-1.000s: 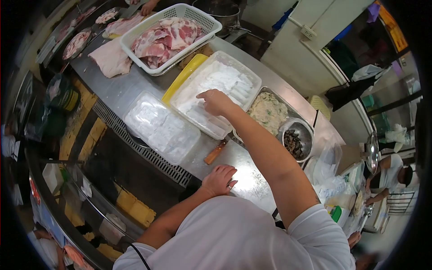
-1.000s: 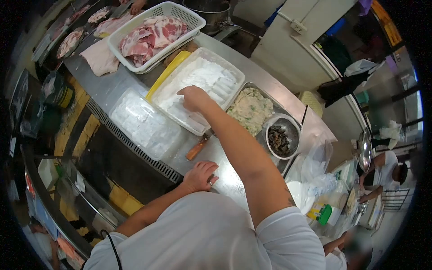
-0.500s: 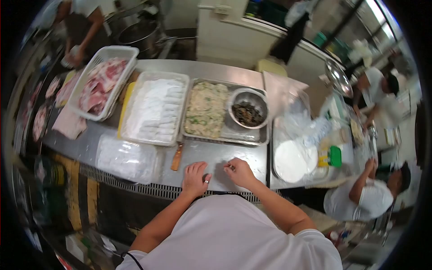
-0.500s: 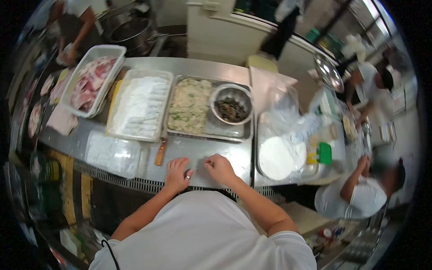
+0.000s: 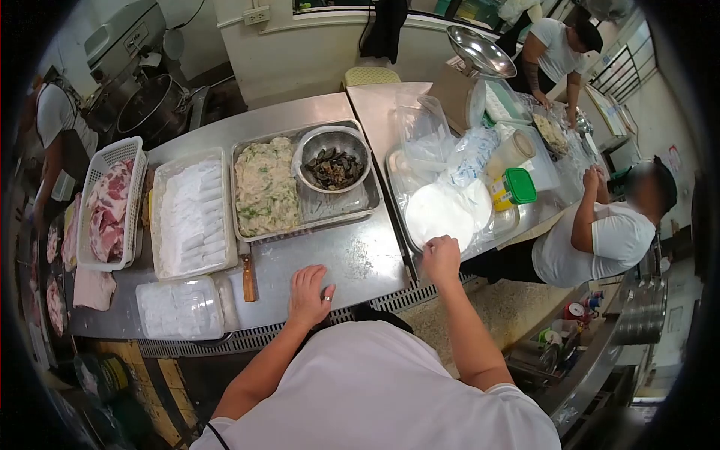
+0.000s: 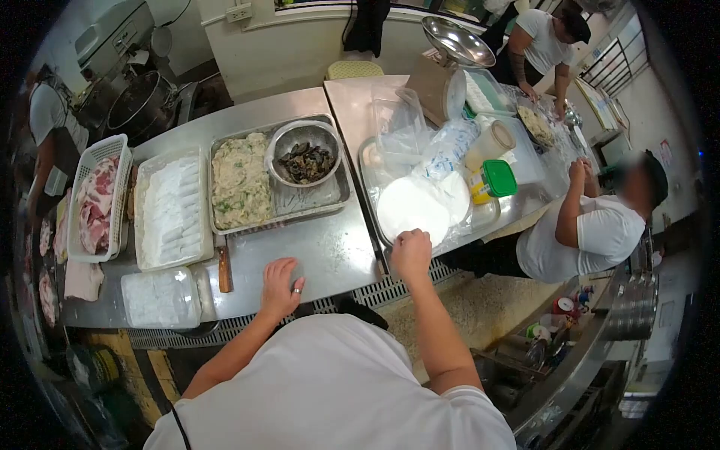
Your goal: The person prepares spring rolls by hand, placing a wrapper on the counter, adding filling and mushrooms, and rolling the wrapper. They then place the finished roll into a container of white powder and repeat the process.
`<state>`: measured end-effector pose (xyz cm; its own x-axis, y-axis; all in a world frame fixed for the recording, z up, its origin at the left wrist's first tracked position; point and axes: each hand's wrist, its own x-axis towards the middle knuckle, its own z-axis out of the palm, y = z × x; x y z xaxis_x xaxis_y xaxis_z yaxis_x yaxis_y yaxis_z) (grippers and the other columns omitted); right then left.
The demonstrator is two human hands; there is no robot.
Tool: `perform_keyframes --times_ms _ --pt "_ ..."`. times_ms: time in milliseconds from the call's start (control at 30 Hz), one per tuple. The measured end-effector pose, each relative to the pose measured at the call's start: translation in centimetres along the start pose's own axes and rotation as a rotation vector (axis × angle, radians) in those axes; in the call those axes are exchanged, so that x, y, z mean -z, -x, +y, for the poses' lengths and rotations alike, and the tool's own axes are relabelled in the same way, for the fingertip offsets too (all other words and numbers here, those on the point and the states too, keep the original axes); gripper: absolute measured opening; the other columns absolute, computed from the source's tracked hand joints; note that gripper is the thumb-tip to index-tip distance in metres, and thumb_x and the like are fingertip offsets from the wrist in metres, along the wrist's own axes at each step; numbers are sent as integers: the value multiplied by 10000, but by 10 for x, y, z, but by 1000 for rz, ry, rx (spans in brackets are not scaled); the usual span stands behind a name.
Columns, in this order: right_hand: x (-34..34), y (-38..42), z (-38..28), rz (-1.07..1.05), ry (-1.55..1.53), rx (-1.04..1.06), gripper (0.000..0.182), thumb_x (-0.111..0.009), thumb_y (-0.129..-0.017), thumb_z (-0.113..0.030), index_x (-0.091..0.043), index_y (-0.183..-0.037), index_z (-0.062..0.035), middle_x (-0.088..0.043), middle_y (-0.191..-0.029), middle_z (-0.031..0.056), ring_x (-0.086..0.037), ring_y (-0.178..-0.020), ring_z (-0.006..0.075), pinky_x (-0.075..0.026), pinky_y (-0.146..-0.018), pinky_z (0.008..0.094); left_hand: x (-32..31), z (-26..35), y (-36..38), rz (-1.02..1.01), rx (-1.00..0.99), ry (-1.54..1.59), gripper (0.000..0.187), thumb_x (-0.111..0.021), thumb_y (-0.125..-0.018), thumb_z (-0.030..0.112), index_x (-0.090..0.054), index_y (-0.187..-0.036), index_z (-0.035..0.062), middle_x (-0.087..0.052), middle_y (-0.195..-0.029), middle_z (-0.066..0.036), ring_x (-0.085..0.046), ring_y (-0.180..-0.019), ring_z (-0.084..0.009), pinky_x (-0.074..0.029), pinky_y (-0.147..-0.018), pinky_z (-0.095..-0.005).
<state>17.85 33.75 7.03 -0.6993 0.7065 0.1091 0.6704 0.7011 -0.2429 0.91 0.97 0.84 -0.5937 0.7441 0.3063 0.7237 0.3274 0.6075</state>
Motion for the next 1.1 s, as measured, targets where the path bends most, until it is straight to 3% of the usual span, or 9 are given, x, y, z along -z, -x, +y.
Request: perform_keyframes --times_ms 133,167,267,300,433,633,733,933,1100 --pt "7 -10 2 294 -226 -94 17 -720 -888 -32 -735 -892 -25 -716 -1125 195 -686 -964 425 -558 -861 507 1 1 1 29 11 1 461 -756 -953 204 -637 -1344 -11 -649 -1379 -184 -569 -1342 -401 -387 -1213 -563" --pt "15 -12 3 211 -204 -88 84 -681 -880 6 -693 -804 -29 -718 -1218 188 -682 -1074 433 -556 -913 504 1 1 2 41 12 3 460 -755 -955 204 -636 -1343 -11 -653 -1372 -184 -573 -1338 -401 -389 -1211 -562" --pt "5 -15 25 166 -11 307 200 -656 -866 23 -748 -1029 -49 -703 -1340 176 -636 -1224 439 -537 -991 523 4 3 -1 14 34 -18 455 -758 -954 209 -640 -1335 -8 -659 -1365 -185 -583 -1328 -398 -395 -1206 -560" --pt "7 -14 24 -20 24 243 323 -679 -860 -38 -767 -1171 -41 -643 -1506 192 -546 -1390 451 -498 -1096 550 5 2 -1 21 26 -15 452 -760 -952 208 -641 -1331 -7 -659 -1365 -183 -586 -1323 -398 -399 -1202 -559" --pt "15 -2 2 -222 142 106 332 -757 -878 -199 -803 -1122 22 -479 -1695 226 -444 -1514 478 -441 -1194 578 4 1 0 48 15 -11 447 -772 -941 199 -645 -1320 -1 -661 -1356 -179 -594 -1304 -400 -418 -1184 -554" --pt "-8 5 21 41 33 250 231 -814 -839 -159 -809 -1006 1 -680 -1474 247 -607 -1326 503 -498 -1116 577 3 1 1 69 13 -3 451 -787 -922 181 -649 -1312 1 -665 -1339 -177 -601 -1285 -400 -434 -1169 -543" --pt "6 5 10 118 -158 124 189 -794 -895 -178 -825 -978 -12 -758 -1296 223 -663 -1210 462 -497 -1068 574 3 2 0 76 8 2 450 -788 -922 183 -651 -1310 0 -665 -1341 -176 -600 -1287 -400 -433 -1169 -543" --pt "6 3 2 125 -222 35 161 -846 -828 -106 -719 -781 -20 -752 -1251 228 -673 -1138 445 -521 -1014 541 2 -1 1 57 6 1 451 -781 -939 206 -652 -1319 0 -665 -1348 -179 -595 -1298 -397 -426 -1180 -544" --pt "-5 3 8 184 -177 32 245 -871 -847 -227 -765 -844 -6 -749 -1212 219 -687 -1084 432 -526 -973 538 2 -1 2 53 7 9 459 -778 -946 217 -650 -1329 -2 -663 -1354 -183 -592 -1300 -402 -421 -1187 -546"
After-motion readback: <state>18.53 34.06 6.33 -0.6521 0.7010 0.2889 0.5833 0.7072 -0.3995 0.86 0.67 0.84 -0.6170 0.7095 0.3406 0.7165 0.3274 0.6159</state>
